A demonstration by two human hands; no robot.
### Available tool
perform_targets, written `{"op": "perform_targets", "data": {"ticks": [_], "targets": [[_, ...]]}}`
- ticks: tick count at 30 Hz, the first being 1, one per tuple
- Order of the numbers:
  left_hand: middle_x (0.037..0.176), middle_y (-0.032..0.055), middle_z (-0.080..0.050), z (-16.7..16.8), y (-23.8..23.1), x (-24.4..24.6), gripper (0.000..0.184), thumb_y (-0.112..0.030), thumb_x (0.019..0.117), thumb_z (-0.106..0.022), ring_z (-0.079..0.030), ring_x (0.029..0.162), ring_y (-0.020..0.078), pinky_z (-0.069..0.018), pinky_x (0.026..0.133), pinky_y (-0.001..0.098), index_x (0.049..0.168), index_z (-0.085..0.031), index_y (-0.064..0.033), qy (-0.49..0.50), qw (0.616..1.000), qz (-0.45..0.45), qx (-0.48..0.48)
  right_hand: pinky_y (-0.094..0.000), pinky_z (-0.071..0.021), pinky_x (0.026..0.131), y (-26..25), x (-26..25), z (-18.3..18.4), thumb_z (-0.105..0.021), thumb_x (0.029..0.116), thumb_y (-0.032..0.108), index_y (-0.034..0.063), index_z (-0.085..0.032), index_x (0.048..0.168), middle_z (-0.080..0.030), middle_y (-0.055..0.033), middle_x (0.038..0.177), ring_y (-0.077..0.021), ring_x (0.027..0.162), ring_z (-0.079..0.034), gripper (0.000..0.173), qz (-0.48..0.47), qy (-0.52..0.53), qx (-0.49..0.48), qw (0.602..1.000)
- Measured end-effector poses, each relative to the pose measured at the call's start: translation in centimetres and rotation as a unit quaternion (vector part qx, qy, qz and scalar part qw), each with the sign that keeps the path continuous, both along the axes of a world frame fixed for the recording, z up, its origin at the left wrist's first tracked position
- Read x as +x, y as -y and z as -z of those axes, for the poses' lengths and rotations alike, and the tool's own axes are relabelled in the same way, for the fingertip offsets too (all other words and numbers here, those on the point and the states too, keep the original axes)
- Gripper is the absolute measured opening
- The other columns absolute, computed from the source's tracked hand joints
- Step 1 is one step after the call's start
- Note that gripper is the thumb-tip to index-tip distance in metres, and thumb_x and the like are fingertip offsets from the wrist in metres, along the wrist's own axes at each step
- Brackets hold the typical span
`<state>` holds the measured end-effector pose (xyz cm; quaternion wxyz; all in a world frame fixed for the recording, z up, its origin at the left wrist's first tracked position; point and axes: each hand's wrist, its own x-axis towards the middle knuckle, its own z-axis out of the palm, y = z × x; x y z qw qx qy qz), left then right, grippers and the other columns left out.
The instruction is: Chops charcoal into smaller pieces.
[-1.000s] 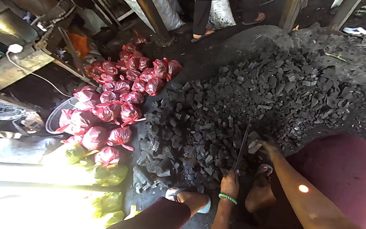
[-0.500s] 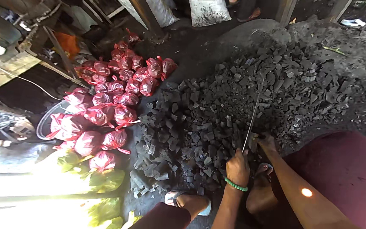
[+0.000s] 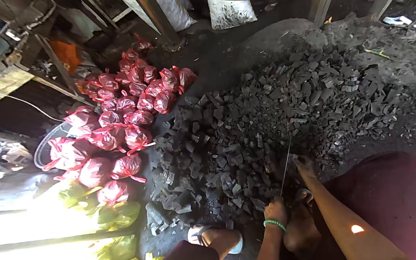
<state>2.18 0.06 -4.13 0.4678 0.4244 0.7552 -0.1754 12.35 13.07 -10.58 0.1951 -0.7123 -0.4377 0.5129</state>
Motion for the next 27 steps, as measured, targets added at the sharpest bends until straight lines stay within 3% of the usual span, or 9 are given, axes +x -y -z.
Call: {"op": "perform_targets", "data": {"ticks": [3, 6, 8, 11, 15, 18, 21, 23, 27], "targets": [[0.132, 0.0242, -0.064, -1.2, -0.4, -1.0, 0.046, -0.03, 0.1132, -0.032, -0.063, 0.123, 0.0396, -0.0484, 0.103, 0.0552, 0.144, -0.051, -0.0018, 0.031, 0.998, -0.03, 0.04, -0.0587, -0.039, 0.111, 0.1, -0.5, -0.7, -0.059, 0.1061, 0.022, -0.0029, -0.046, 0.147, -0.052, -0.0313, 0.144, -0.0447, 0.135, -0.051, 0.05, 0.042, -0.018, -0.043, 0.998], [0.124, 0.0271, -0.066, -1.4, 0.2, -2.1, 0.048, -0.031, 0.1133, -0.034, -0.064, 0.119, 0.04, -0.0468, 0.105, 0.0536, 0.137, -0.056, 0.0044, 0.08, 0.985, -0.095, 0.122, -0.0583, -0.0484, 0.102, 0.5, -1.0, -1.2, -0.061, 0.105, 0.019, 0.0016, -0.043, 0.15, -0.052, -0.0299, 0.143, -0.0437, 0.126, -0.057, 0.052, 0.081, -0.069, -0.061, 0.992], [0.116, 0.0277, -0.068, -1.9, 0.6, -2.7, 0.046, -0.028, 0.1127, -0.037, -0.067, 0.11, 0.0394, -0.0493, 0.1, 0.0526, 0.132, -0.059, 0.0071, 0.089, 0.967, -0.147, 0.187, -0.0604, -0.051, 0.095, 0.5, -1.0, -1.0, -0.061, 0.104, 0.013, 0.0044, -0.044, 0.149, -0.052, -0.0289, 0.143, -0.0443, 0.122, -0.058, 0.049, 0.093, -0.118, -0.05, 0.988], [0.105, 0.0286, -0.069, -3.2, 0.8, -3.6, 0.042, -0.024, 0.1114, -0.043, -0.069, 0.099, 0.0388, -0.052, 0.094, 0.0511, 0.125, -0.062, 0.0113, 0.063, 0.936, -0.214, 0.271, -0.0617, -0.0487, 0.094, 0.5, -1.0, -1.4, -0.062, 0.1027, 0.009, 0.006, -0.05, 0.145, -0.054, -0.0257, 0.142, -0.0415, 0.123, -0.057, 0.044, 0.106, -0.166, -0.013, 0.98], [0.093, 0.0251, -0.068, -3.5, 1.4, -4.9, 0.04, -0.022, 0.1114, -0.043, -0.068, 0.087, 0.0336, -0.0536, 0.087, 0.0469, 0.121, -0.062, 0.0123, 0.036, 0.907, -0.277, 0.314, -0.0443, -0.0523, 0.086, 0.0, -1.1, -1.9, -0.055, 0.1036, 0.013, 0.0151, -0.051, 0.144, -0.058, -0.0135, 0.131, -0.0242, 0.108, -0.06, 0.041, 0.178, -0.31, -0.024, 0.934], [0.095, 0.0258, -0.068, -2.3, 2.3, -5.5, 0.04, -0.021, 0.1116, -0.042, -0.067, 0.087, 0.0344, -0.0529, 0.087, 0.0478, 0.122, -0.062, 0.0118, 0.03, 0.897, -0.302, 0.32, -0.0422, -0.0527, 0.093, 0.1, -1.2, -3.2, -0.047, 0.104, 0.023, 0.0144, -0.047, 0.145, -0.058, -0.0113, 0.132, -0.023, 0.114, -0.06, 0.042, 0.201, -0.416, -0.068, 0.884], [0.102, 0.029, -0.068, -1.8, 3.0, -5.5, 0.041, -0.021, 0.1115, -0.042, -0.067, 0.094, 0.0374, -0.0514, 0.092, 0.0493, 0.124, -0.061, 0.0129, 0.028, 0.893, -0.317, 0.319, -0.0471, -0.0534, 0.09, 0.5, -1.8, -4.3, -0.047, 0.1056, 0.03, 0.0113, -0.049, 0.141, -0.058, -0.0136, 0.126, -0.0271, 0.109, -0.061, 0.04, 0.205, -0.437, -0.107, 0.869], [0.106, 0.0306, -0.067, -1.8, 3.1, -5.4, 0.042, -0.021, 0.1116, -0.042, -0.067, 0.098, 0.039, -0.0502, 0.095, 0.0503, 0.126, -0.061, 0.0132, 0.026, 0.894, -0.318, 0.314, -0.0468, -0.0563, 0.087, 0.6, -1.9, -4.8, -0.047, 0.1061, 0.03, 0.0094, -0.051, 0.137, -0.061, -0.0146, 0.119, -0.0275, 0.102, -0.064, 0.037, 0.2, -0.467, -0.116, 0.854], [0.11, 0.0327, -0.067, -1.7, 3.6, -5.4, 0.044, -0.023, 0.1116, -0.042, -0.066, 0.103, 0.0423, -0.0492, 0.096, 0.0533, 0.129, -0.059, 0.0138, 0.02, 0.896, -0.315, 0.312, -0.0366, -0.0596, 0.073, -0.7, -1.9, -6.5, -0.036, 0.1076, 0.034, 0.0119, -0.056, 0.121, -0.066, -0.0073, 0.099, -0.0182, 0.084, -0.068, 0.033, 0.185, -0.563, -0.076, 0.802]]}}
